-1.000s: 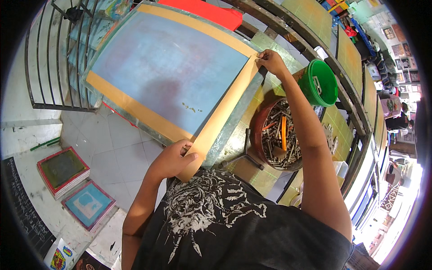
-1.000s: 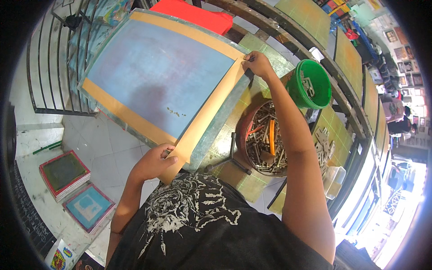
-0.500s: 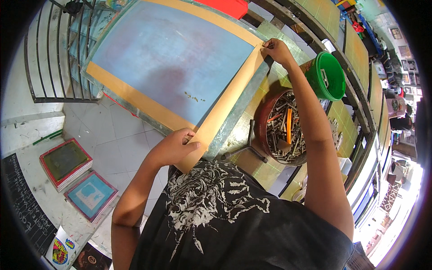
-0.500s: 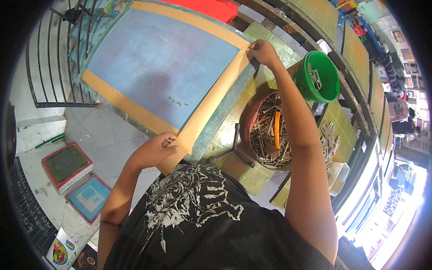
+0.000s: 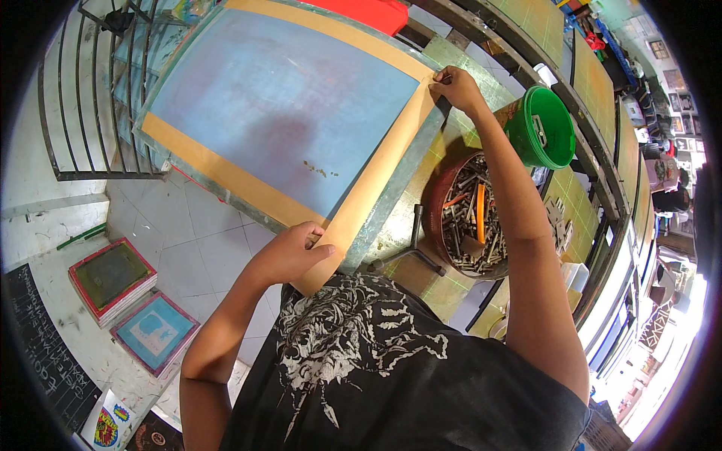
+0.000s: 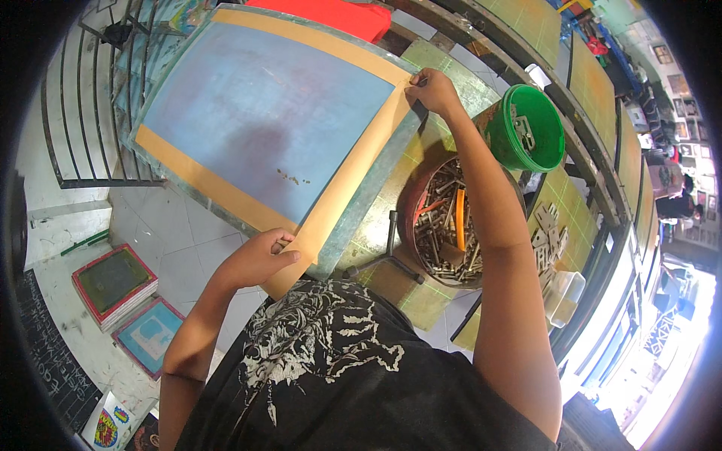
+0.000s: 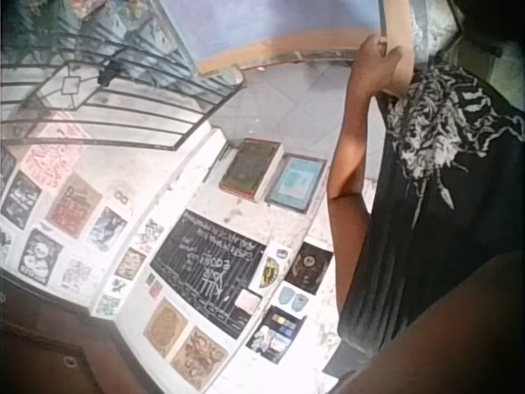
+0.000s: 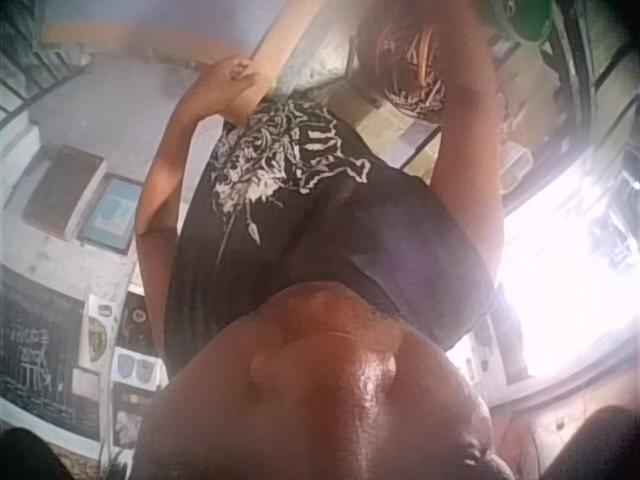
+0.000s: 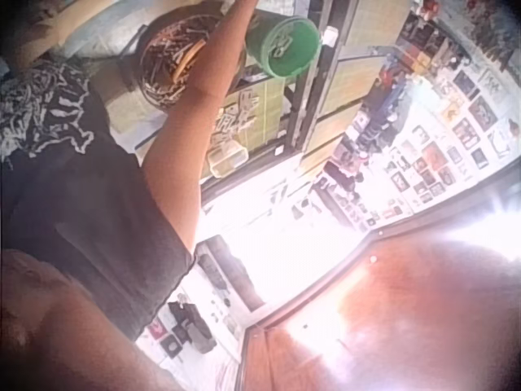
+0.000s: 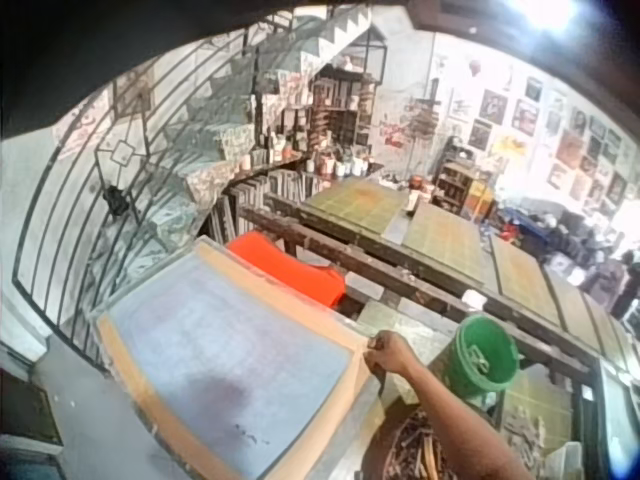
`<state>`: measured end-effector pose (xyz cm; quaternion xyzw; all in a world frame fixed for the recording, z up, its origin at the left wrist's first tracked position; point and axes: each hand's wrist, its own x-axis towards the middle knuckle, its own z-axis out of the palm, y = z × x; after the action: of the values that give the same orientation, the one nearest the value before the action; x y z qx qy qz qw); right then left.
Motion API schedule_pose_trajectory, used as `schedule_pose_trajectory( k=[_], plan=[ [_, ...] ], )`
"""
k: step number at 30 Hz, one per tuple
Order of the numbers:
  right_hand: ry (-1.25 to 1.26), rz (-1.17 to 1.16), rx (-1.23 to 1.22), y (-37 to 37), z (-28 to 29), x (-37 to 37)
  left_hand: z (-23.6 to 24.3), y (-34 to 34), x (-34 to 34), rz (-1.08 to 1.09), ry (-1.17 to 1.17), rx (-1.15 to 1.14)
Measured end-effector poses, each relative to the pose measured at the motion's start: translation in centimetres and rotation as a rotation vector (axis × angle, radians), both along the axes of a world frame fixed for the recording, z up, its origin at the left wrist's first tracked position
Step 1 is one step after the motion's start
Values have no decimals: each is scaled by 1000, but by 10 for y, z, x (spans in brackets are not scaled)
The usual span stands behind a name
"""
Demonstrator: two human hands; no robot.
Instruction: The person prepares a screen-printing frame by wiping it with a small block and then applying tape along the edges of the screen by hand.
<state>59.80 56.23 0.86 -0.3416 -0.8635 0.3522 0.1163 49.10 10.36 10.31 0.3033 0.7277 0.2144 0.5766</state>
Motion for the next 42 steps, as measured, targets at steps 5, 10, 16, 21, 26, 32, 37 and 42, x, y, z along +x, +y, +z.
schedule_pose_trajectory(
  k=[5, 10, 16, 21, 26, 32, 37, 42],
  plan=[
    [-106, -23, 234, -12, 12, -3, 6, 3, 0, 27, -44, -16],
    [-33, 45, 370, -20, 15, 5, 6, 3, 1, 75, -85, -28],
    [-3, 211, 554, -53, 27, 11, 4, -1, 2, 95, -68, 3],
    [-201, 357, 632, -43, 37, 13, 6, 2, 1, 64, -62, 8],
    [-214, 424, 695, -45, 39, 16, 5, 3, 2, 73, -58, -10],
    [-324, 621, 775, -45, 15, 23, -2, 2, 1, 60, -55, -21],
    [-375, 691, 829, -45, 16, 23, 5, 6, 2, 58, -49, -39],
    [-398, 766, 900, -50, 27, 22, -6, 2, 4, 54, -21, 53]
  ],
)
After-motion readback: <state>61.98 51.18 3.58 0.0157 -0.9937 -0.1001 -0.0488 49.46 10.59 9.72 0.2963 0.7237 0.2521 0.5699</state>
